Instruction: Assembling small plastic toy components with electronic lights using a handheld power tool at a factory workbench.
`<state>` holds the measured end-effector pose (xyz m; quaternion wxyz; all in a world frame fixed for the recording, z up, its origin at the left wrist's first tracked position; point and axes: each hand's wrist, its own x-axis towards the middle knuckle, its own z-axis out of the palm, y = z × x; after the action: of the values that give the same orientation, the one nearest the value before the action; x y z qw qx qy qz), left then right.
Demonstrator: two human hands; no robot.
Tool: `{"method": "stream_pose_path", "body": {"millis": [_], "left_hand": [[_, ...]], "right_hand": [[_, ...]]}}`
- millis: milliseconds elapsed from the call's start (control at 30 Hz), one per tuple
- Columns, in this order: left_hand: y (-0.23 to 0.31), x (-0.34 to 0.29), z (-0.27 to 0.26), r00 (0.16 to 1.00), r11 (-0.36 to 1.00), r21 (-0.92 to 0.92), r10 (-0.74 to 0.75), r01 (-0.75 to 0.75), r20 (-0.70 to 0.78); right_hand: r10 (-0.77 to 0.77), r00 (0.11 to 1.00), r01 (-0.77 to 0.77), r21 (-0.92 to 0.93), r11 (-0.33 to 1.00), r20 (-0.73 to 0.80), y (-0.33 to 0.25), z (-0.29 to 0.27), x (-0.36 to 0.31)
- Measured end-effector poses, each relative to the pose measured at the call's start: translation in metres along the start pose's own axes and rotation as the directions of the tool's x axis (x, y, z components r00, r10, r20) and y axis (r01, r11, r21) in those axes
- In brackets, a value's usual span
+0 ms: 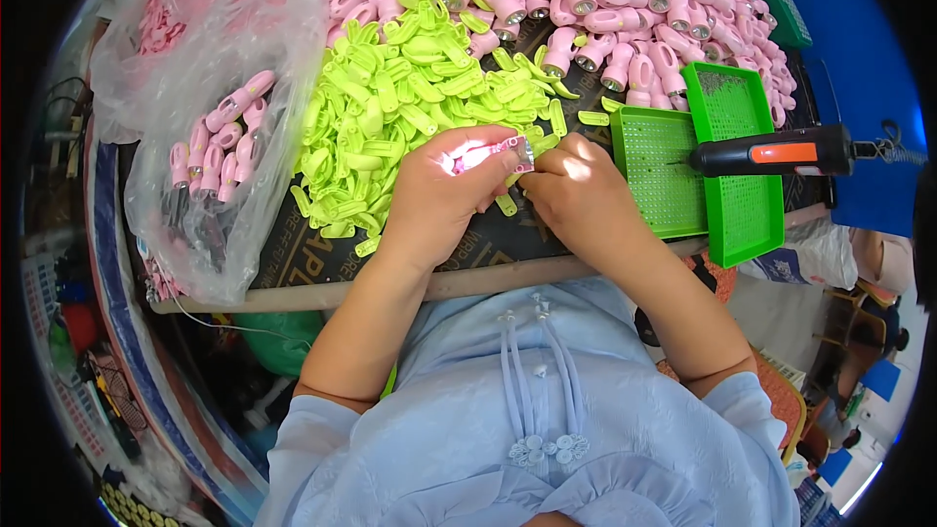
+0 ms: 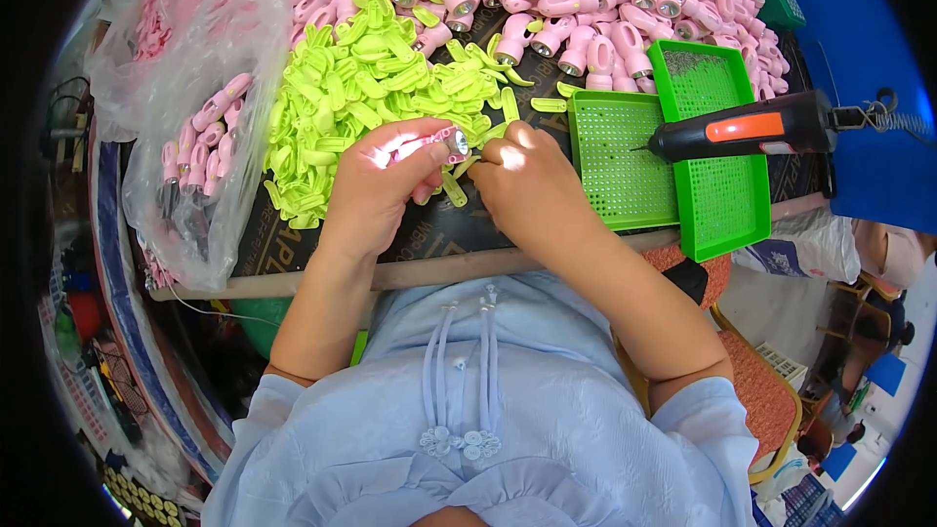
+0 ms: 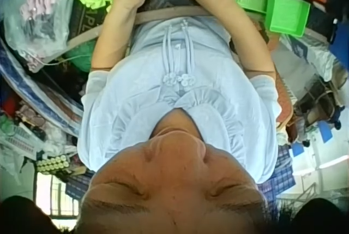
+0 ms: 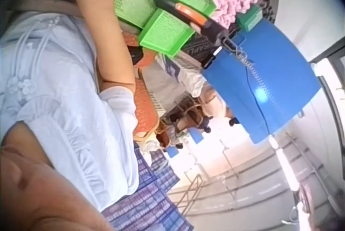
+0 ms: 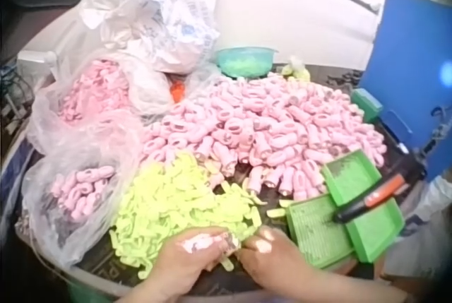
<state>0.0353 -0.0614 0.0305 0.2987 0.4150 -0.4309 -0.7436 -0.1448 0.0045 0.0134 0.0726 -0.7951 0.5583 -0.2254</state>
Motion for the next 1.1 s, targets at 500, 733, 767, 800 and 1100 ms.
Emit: {"method": "stream_pose_path", "body": {"millis": [500, 733, 767, 800, 1100], "left_hand": [[-0.002, -0.004, -0.009, 0.995, 0.99, 0.116, -0.087, 0.082, 0.041], [0.004, 0.0, 0.0, 0.975, 0.985, 0.098, -0.155, 0.14, 0.158], [0.006, 0.0, 0.001, 0.969, 0.979, 0.099, -0.192, 0.178, 0.159], [0.004, 0.0, 0.002, 0.969, 0.979, 0.1, -0.192, 0.177, 0.158], [-0.001, 0.001, 0.003, 0.97, 0.981, -0.042, -0.182, 0.191, 0.161]], "right_hand": [[0.025, 0.998, -0.008, 0.279, 0.96, -0.06, 0.001, -0.029, 0.007], [-0.135, 0.987, 0.152, 0.255, 0.955, -0.082, 0.0, -0.055, 0.023], [-0.136, 0.987, 0.153, 0.256, 0.955, -0.083, 0.0, -0.055, 0.024], [-0.141, 0.987, 0.154, 0.234, 0.96, -0.071, 0.0, -0.054, 0.025], [-0.156, 0.988, 0.155, 0.166, 0.974, -0.012, -0.007, -0.053, 0.031]]}}
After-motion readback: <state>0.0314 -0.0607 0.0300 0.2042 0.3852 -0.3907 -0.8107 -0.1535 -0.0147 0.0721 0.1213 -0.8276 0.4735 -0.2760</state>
